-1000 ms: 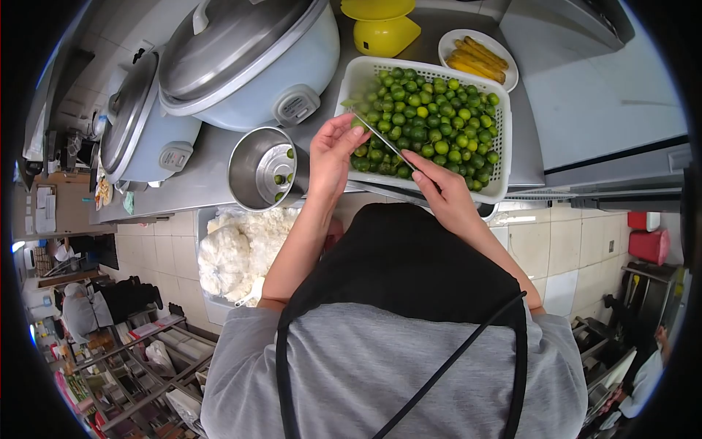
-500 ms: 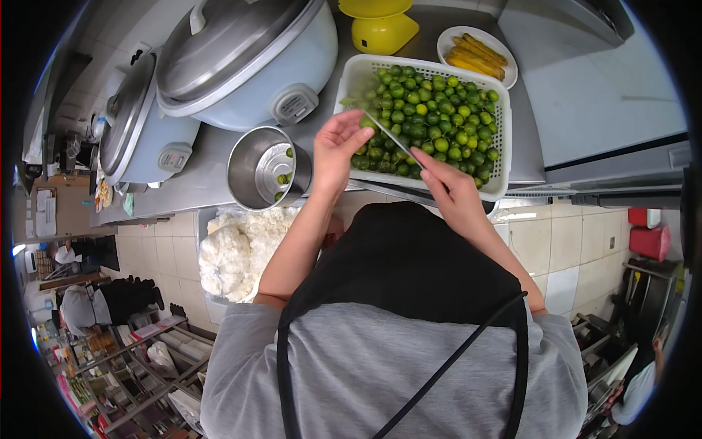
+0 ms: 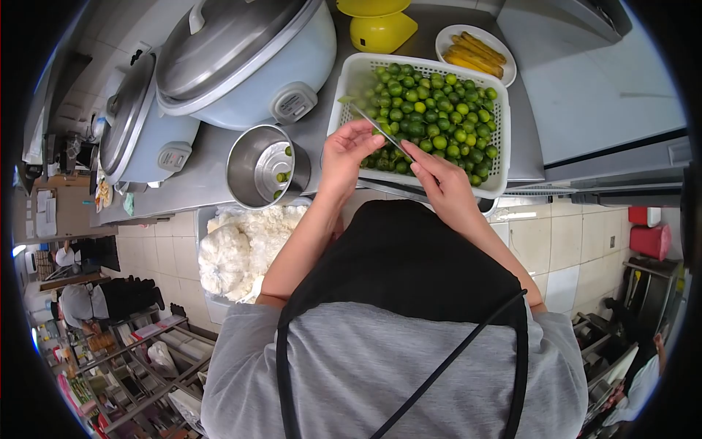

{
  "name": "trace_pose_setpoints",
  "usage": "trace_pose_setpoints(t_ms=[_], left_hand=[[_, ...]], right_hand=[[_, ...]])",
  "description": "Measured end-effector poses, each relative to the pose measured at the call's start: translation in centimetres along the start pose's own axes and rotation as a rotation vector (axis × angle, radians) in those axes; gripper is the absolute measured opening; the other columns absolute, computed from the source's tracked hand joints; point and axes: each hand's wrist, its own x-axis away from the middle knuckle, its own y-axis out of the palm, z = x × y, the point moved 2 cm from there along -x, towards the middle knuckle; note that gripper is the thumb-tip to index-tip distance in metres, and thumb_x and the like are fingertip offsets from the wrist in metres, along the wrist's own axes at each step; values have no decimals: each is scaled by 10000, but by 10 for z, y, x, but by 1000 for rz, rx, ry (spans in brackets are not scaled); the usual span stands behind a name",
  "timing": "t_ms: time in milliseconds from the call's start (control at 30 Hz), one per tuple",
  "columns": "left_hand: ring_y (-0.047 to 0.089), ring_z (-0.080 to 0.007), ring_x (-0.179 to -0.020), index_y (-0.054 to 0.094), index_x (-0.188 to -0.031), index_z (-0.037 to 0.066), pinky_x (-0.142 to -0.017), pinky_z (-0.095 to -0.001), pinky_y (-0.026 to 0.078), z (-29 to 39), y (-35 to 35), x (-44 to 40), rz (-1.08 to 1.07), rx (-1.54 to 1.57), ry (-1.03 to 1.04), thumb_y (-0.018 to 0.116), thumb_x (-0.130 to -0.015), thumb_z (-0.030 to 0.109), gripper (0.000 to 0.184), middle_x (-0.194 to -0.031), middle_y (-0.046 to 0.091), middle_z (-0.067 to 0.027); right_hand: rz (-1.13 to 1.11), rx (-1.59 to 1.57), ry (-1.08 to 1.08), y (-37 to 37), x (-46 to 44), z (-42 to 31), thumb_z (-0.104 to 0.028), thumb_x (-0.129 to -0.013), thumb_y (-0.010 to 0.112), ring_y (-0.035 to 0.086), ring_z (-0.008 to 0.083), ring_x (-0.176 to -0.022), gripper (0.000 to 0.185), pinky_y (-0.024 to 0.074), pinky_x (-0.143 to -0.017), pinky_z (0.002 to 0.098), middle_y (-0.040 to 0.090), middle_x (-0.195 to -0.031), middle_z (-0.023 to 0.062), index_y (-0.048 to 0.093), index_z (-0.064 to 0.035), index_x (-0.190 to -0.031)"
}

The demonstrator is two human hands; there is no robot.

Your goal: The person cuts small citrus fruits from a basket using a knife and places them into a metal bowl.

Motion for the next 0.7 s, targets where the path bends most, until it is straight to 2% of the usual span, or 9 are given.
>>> trace_pose_setpoints(t_ms=[100, 200, 267, 333, 367, 467, 567, 633, 700], left_hand=[[607, -188, -924, 557, -1067, -37, -870, -304, 487, 11, -14, -3, 53, 293, -78, 602, -824, -7, 249, -990, 624, -112], [619, -214, -915, 553, -1088, -41, -869, -319, 494, 31, -52, -4, 158, 138, -6, 606, -824, 6, 273, -1007, 621, -127], [629, -216, -900, 569, -1067, -46, -836, -308, 500, 57, -82, 0, 344, -290, 71, 637, -805, 28, 281, -1008, 627, -138], [628, -221, -901, 587, -1050, -42, -814, -312, 495, 76, -122, 6, 434, -915, 110, 693, -759, 71, 330, -993, 642, -136], [628, -221, -901, 587, -1050, -42, -814, -312, 495, 73, -125, 6, 435, -915, 108, 693, -759, 71, 330, -993, 642, -136], [639, -239, -832, 653, -945, 13, -766, -329, 489, 71, -102, 4, 419, -1550, 268, 731, -675, 107, 296, -900, 669, -130], [636, -271, -769, 662, -879, 42, -716, -345, 489, 20, -61, -16, 59, -1409, 203, 697, -702, 114, 195, -822, 666, -119], [618, -303, -798, 654, -876, 61, -727, -404, 488, 2, -29, -20, 7, -1658, 29, 707, -682, 172, 230, -800, 655, -145], [615, -315, -818, 650, -881, 54, -731, -411, 492, -6, -21, -27, 3, -1715, 12, 701, -684, 157, 228, -802, 652, -162]], right_hand=[[5, 17, -26, -1, 3, 3, -154, -893, 522, 553, 290, -636, 301, 452, -616, 351, 573, -735, 147, 563, -103, -1187], [-79, 57, 42, -5, 8, 11, -163, -895, 524, 549, 282, -627, 294, 450, -615, 354, 567, -724, 147, 572, -104, -1180], [-30, 37, 56, -7, 11, 23, -158, -892, 531, 576, 271, -654, 292, 460, -631, 340, 604, -782, 155, 579, -107, -1176], [15, 30, 45, -14, 10, 28, -151, -889, 535, 591, 270, -679, 296, 467, -649, 332, 620, -837, 160, 577, -110, -1180], [61, 23, 36, -18, 10, 30, -144, -887, 539, 605, 268, -703, 301, 475, -667, 323, 635, -891, 165, 575, -113, -1184], [74, 86, 29, -26, 5, 32, -134, -884, 542, 623, 276, -751, 304, 482, -698, 315, 634, -979, 176, 574, -115, -1186], [27, 85, 101, -27, -1, 18, -143, -887, 541, 625, 286, -775, 304, 482, -704, 322, 632, -982, 175, 569, -113, -1188], [25, 92, 101, -26, -2, 15, -146, -887, 542, 626, 287, -785, 304, 482, -707, 323, 632, -987, 174, 567, -112, -1188], [38, 94, 59, -25, -1, 14, -151, -889, 541, 626, 289, -795, 305, 481, -714, 322, 631, -1008, 172, 562, -107, -1190]])
